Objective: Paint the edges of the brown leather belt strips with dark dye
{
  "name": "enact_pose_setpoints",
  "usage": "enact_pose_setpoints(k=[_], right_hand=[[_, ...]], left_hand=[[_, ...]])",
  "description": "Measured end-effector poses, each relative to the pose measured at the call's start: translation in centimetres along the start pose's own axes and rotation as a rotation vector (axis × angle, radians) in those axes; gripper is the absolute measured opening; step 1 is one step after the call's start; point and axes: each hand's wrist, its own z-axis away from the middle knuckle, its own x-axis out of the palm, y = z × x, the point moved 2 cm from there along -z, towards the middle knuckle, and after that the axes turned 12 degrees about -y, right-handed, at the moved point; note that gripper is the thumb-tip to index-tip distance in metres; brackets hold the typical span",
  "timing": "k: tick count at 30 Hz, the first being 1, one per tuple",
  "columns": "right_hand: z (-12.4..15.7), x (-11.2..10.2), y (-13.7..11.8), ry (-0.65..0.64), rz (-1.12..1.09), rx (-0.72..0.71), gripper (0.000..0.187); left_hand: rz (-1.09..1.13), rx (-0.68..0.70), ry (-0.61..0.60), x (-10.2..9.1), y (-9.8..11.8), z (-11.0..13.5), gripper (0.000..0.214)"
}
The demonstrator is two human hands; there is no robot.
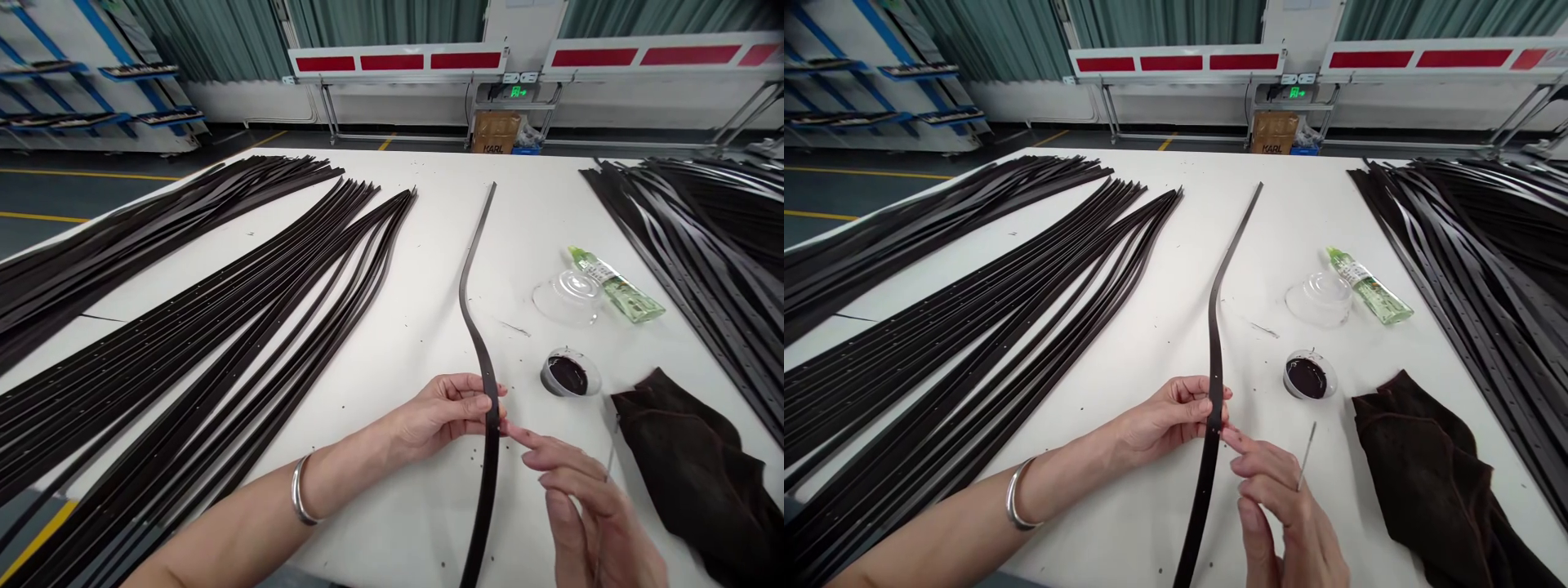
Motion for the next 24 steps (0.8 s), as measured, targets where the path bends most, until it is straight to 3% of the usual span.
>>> enact_pose_setpoints(k=[6, 8, 10, 14, 16, 18, 20, 21, 24], right_hand=[[-1.1, 0.1, -0.2, -0.009, 0.024, -0.016, 0.024], [-0.7, -0.3, 0.0, 0.035, 0.047, 0.055, 0.022], [-0.2, -0.7, 0.5, 0.109, 0.028, 0.232, 0.016], [0.3, -0.9, 1.8, 0.279, -0.444, 0.641, 0.023], [0.1, -0.7, 2.2, 0.321, -0.715, 0.704, 0.025], [0.1, -1.0, 2.4, 0.34, -0.817, 0.714, 0.025], [0.5, -1.9, 2.7, 0.314, -0.71, 0.706, 0.025], [0.9, -2.7, 3.1, 0.287, -0.555, 0.694, 0.024], [2.8, -6.0, 4.9, 0.174, 0.157, 0.621, 0.029]], left_hand=[[-0.021, 0.02, -0.002, -0.1, 0.0, 0.0, 0.029], [-0.024, 0.016, 0.009, -0.1, 0.0, 0.0, 0.03], [-0.026, 0.006, 0.014, -0.1, 0.1, 0.0, 0.031], [-0.011, 0.018, 0.008, -0.1, 0.1, -0.1, 0.031], [-0.011, 0.028, 0.005, -0.2, 0.1, -0.1, 0.028], [-0.017, 0.025, 0.008, -0.2, 0.0, -0.1, 0.026], [-0.022, 0.019, 0.025, -0.2, 0.0, 0.0, 0.026], [-0.022, 0.018, 0.039, -0.1, 0.0, 0.0, 0.025], [-0.03, 0.02, 0.067, 0.1, 0.3, 0.0, 0.023]])
